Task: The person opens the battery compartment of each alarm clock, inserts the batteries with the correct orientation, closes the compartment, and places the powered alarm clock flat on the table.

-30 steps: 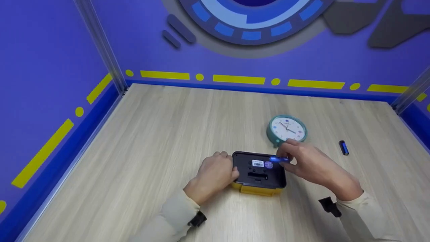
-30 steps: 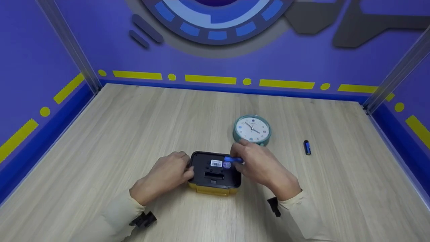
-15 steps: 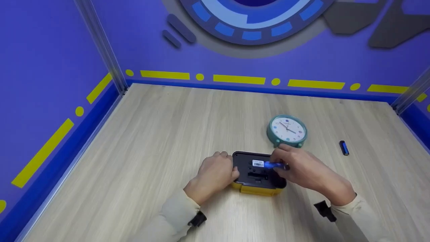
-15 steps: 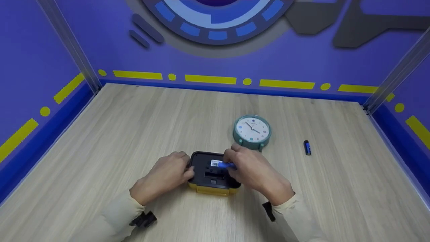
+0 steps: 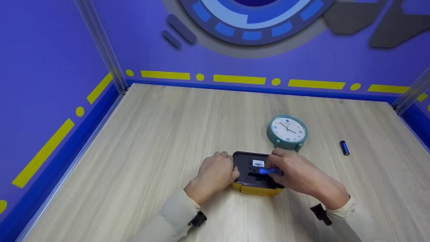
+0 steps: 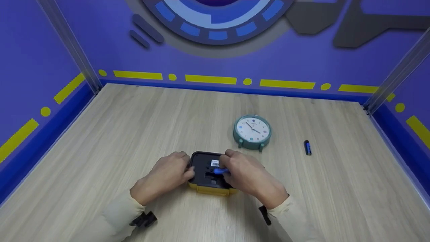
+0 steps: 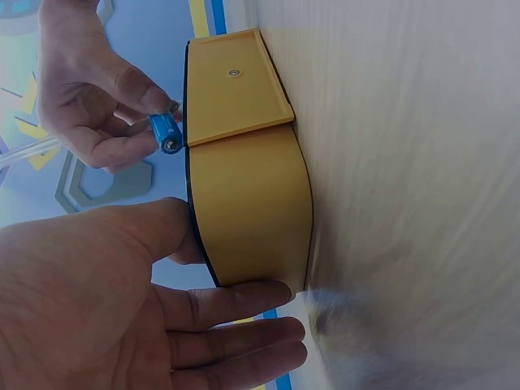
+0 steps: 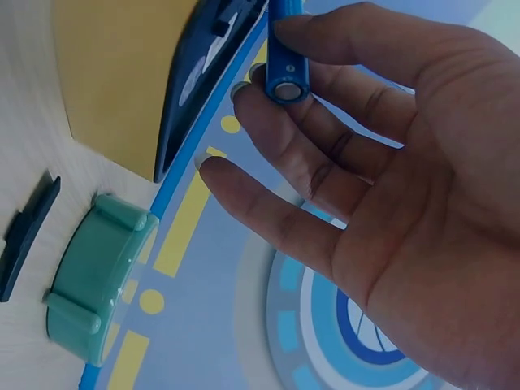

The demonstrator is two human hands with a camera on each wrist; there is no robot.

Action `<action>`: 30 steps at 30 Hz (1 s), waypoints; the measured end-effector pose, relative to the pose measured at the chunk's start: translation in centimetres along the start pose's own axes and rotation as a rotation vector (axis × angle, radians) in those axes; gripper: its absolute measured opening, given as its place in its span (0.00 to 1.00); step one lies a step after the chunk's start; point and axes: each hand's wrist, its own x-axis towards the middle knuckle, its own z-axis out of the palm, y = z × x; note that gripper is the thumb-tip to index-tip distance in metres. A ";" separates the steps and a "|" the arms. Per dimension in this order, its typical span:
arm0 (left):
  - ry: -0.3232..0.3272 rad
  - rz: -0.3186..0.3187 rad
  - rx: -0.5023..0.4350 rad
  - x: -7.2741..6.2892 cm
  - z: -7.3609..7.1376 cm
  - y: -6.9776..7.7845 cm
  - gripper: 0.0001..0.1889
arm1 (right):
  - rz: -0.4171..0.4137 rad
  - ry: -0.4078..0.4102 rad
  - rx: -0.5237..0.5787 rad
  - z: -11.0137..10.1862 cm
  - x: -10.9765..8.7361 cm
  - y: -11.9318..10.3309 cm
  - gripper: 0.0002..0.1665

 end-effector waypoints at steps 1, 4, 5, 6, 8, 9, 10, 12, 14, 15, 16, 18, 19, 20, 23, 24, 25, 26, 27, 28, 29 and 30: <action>-0.004 -0.001 0.000 0.0 0.0 0.0 0.15 | -0.002 0.002 -0.005 0.1 0.0 0.0 0.13; 0.006 0.003 0.010 -0.1 0.0 0.0 0.15 | -0.005 0.002 -0.014 0.3 0.1 -0.1 0.13; 0.012 0.004 0.014 -0.1 0.0 0.0 0.15 | -0.003 -0.003 -0.013 0.4 0.2 -0.1 0.13; 0.017 0.006 0.017 -0.1 0.0 0.1 0.15 | 0.003 -0.010 -0.013 0.5 0.2 -0.1 0.12; 0.028 0.010 0.023 -0.1 0.0 0.1 0.15 | 0.007 -0.019 -0.009 0.6 0.3 -0.2 0.12; 0.031 0.010 0.024 -0.2 0.0 0.1 0.15 | 0.010 -0.024 -0.007 0.6 0.3 -0.2 0.12; 0.027 0.009 0.019 -0.1 0.0 0.1 0.15 | 0.012 -0.026 -0.007 0.7 0.3 -0.2 0.12; 0.018 0.006 0.011 -0.1 -0.1 0.1 0.15 | 0.014 -0.028 -0.007 0.8 0.3 -0.3 0.12; 0.007 0.001 -0.002 -0.1 -0.1 0.0 0.15 | 0.017 -0.033 -0.007 0.9 0.3 -0.4 0.12; 0.002 0.000 -0.006 -0.1 -0.2 0.0 0.15 | 0.018 -0.035 -0.010 1.0 0.4 -0.5 0.12; -0.001 -0.002 -0.010 -0.1 -0.2 0.0 0.16 | 0.017 -0.038 -0.014 1.1 0.4 -0.5 0.12; -0.008 -0.003 -0.012 -0.1 -0.2 0.0 0.16 | 0.015 -0.043 -0.020 1.3 0.5 -0.6 0.11; -0.010 -0.004 -0.012 0.0 -0.1 0.0 0.16 | 0.015 -0.045 -0.025 1.4 0.6 -0.7 0.11; -0.008 -0.003 -0.011 0.0 -0.1 0.0 0.16 | 0.016 -0.046 -0.032 1.5 0.6 -0.8 0.11; -0.010 -0.003 -0.012 0.0 -0.1 0.0 0.16 | 0.027 -0.055 -0.043 1.6 0.6 -0.9 0.10; -0.009 -0.001 -0.013 0.0 -0.1 0.0 0.16 | 0.030 -0.058 -0.044 1.7 0.6 -1.0 0.10; -0.010 -0.001 -0.014 0.0 -0.1 0.0 0.16 | 0.034 -0.060 -0.047 1.7 0.7 -1.1 0.10; -0.008 0.001 -0.014 0.0 -0.2 0.0 0.16 | 0.038 -0.062 -0.049 1.7 0.7 -1.1 0.09; -0.011 0.001 -0.014 0.0 -0.2 0.0 0.16 | 0.041 -0.066 -0.051 1.8 0.7 -1.2 0.09; -0.010 0.002 -0.012 0.0 -0.2 0.0 0.16 | 0.042 -0.068 -0.053 1.8 0.7 -1.3 0.09; -0.012 0.002 -0.010 0.0 -0.2 0.0 0.16 | 0.043 -0.070 -0.057 1.8 0.8 -1.3 0.09; -0.014 0.003 -0.008 0.0 -0.2 0.0 0.16 | 0.046 -0.072 -0.060 1.8 0.8 -1.3 0.09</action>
